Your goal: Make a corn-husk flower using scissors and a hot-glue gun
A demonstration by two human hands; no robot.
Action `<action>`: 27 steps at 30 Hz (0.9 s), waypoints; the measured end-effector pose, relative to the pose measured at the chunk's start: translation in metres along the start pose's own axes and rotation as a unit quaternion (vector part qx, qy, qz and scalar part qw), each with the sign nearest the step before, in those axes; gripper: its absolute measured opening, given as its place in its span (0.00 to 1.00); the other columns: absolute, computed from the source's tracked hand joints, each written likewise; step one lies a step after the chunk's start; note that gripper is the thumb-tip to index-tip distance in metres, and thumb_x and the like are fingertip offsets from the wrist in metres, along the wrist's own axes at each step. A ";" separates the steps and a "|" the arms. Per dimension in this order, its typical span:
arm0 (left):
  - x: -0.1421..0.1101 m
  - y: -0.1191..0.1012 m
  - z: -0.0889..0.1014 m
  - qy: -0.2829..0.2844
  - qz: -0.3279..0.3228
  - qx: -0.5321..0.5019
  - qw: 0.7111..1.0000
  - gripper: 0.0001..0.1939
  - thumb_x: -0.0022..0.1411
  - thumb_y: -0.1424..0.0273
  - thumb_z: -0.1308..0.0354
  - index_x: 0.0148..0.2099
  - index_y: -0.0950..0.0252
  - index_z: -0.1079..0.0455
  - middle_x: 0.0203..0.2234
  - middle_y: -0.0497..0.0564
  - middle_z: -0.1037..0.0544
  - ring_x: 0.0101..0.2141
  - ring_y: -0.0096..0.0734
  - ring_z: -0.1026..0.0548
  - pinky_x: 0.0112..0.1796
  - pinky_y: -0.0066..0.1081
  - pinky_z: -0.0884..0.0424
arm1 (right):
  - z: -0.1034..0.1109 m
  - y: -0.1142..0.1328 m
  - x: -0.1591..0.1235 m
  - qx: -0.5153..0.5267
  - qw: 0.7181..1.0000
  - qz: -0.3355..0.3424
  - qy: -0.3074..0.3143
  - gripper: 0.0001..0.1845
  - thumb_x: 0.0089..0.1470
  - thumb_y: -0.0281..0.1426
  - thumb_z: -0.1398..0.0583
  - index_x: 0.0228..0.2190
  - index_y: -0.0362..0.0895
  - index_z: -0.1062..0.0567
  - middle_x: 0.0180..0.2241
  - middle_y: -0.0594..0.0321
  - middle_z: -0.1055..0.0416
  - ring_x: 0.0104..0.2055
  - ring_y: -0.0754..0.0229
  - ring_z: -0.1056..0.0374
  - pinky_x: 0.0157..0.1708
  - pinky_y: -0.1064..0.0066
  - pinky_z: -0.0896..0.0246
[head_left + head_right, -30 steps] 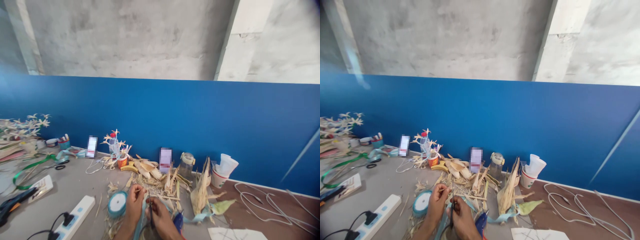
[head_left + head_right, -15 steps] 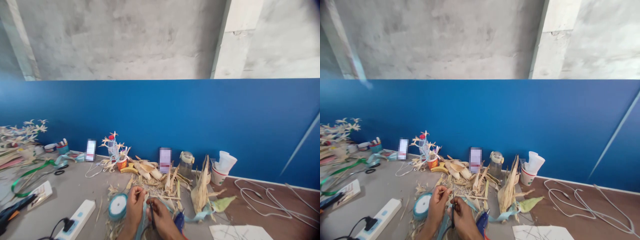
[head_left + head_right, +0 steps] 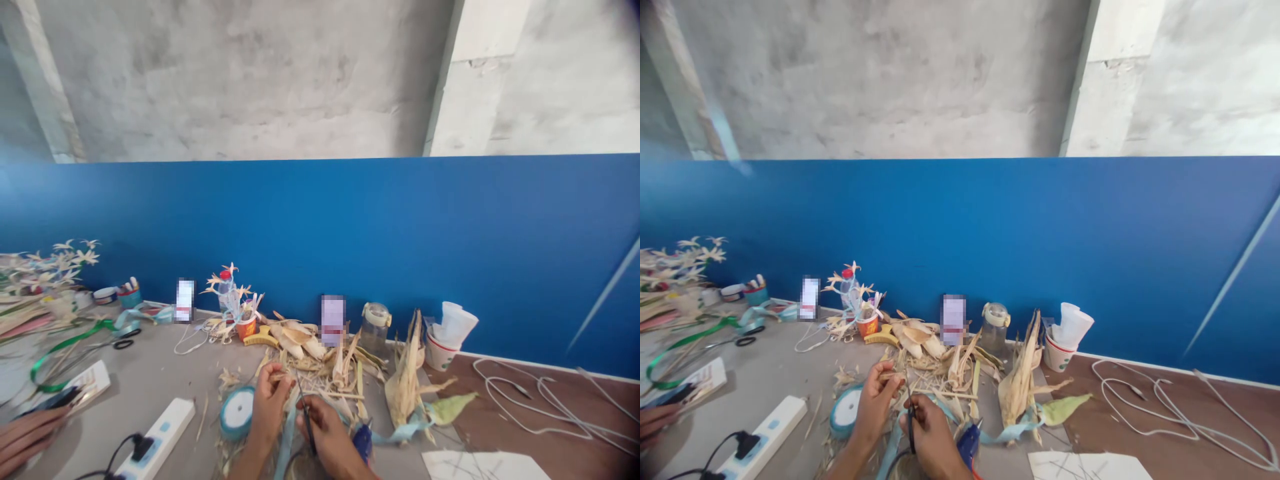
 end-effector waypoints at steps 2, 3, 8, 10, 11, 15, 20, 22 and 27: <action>0.002 0.002 0.000 0.008 0.013 -0.018 1.000 0.22 0.44 0.57 0.39 0.38 0.63 0.38 0.19 0.46 0.26 0.21 0.29 0.30 0.24 0.27 0.36 | -0.001 0.001 -0.001 -0.003 1.000 -0.005 0.005 0.08 0.42 0.32 0.41 0.29 0.45 0.30 0.16 0.74 0.45 0.18 0.69 0.51 0.18 0.78 0.59; 0.004 0.003 0.000 0.012 0.014 -0.028 0.999 0.21 0.45 0.57 0.39 0.38 0.63 0.38 0.19 0.45 0.27 0.21 0.29 0.30 0.24 0.27 0.36 | -0.001 0.002 -0.001 -0.007 1.000 -0.006 0.006 0.08 0.42 0.32 0.42 0.30 0.45 0.30 0.16 0.74 0.45 0.18 0.68 0.51 0.18 0.78 0.59; 0.007 0.002 -0.002 0.029 -0.012 -0.054 0.998 0.15 0.48 0.59 0.40 0.32 0.64 0.36 0.18 0.44 0.29 0.21 0.25 0.32 0.23 0.24 0.38 | -0.003 0.004 -0.002 -0.033 0.999 0.001 0.009 0.08 0.42 0.31 0.43 0.29 0.46 0.30 0.17 0.73 0.45 0.19 0.67 0.51 0.20 0.77 0.57; 0.007 0.002 -0.001 0.026 -0.011 -0.053 0.998 0.14 0.50 0.58 0.41 0.31 0.64 0.35 0.18 0.44 0.30 0.20 0.24 0.34 0.23 0.24 0.39 | -0.003 0.005 -0.003 -0.035 0.999 0.000 0.011 0.08 0.41 0.30 0.43 0.29 0.45 0.30 0.17 0.73 0.45 0.19 0.67 0.51 0.20 0.77 0.57; 0.006 0.002 0.000 0.022 -0.009 -0.052 0.998 0.15 0.50 0.58 0.42 0.32 0.64 0.34 0.18 0.43 0.31 0.20 0.24 0.34 0.23 0.24 0.39 | -0.003 0.005 -0.003 -0.037 0.999 0.000 0.011 0.08 0.41 0.30 0.43 0.29 0.45 0.30 0.17 0.73 0.45 0.19 0.67 0.51 0.20 0.77 0.57; 0.007 0.002 0.005 0.004 -0.008 -0.036 0.999 0.19 0.51 0.56 0.43 0.39 0.65 0.31 0.18 0.42 0.33 0.19 0.23 0.36 0.23 0.24 0.40 | -0.004 0.004 -0.004 -0.051 0.998 -0.003 0.021 0.08 0.42 0.30 0.44 0.29 0.45 0.30 0.17 0.73 0.47 0.19 0.67 0.52 0.19 0.77 0.59; 0.013 0.011 0.014 -0.020 -0.013 -0.023 0.999 0.23 0.50 0.56 0.42 0.43 0.68 0.30 0.20 0.45 0.31 0.21 0.25 0.36 0.24 0.25 0.39 | -0.003 -0.001 -0.003 -0.101 0.994 0.017 0.025 0.08 0.43 0.29 0.45 0.29 0.46 0.29 0.19 0.71 0.44 0.21 0.66 0.49 0.22 0.76 0.55; 0.015 0.014 0.016 -0.023 -0.019 -0.022 0.999 0.23 0.49 0.56 0.41 0.42 0.69 0.29 0.20 0.45 0.31 0.21 0.25 0.36 0.25 0.25 0.39 | -0.002 -0.003 -0.004 -0.130 0.991 0.021 0.028 0.08 0.43 0.28 0.46 0.29 0.45 0.29 0.19 0.71 0.43 0.21 0.66 0.48 0.23 0.76 0.54; 0.018 0.021 0.017 -0.025 -0.011 -0.024 0.999 0.25 0.48 0.56 0.40 0.43 0.69 0.28 0.20 0.46 0.31 0.21 0.26 0.36 0.24 0.26 0.39 | -0.003 -0.004 -0.003 -0.159 0.986 0.007 0.044 0.08 0.42 0.27 0.47 0.29 0.44 0.30 0.20 0.70 0.43 0.22 0.66 0.47 0.24 0.75 0.53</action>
Point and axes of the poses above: each hand's wrist, its own x-axis towards the middle knuckle, its own z-axis out of the back of the hand, y = z × x, the point moved 8 cm from there along x, towards the middle knuckle
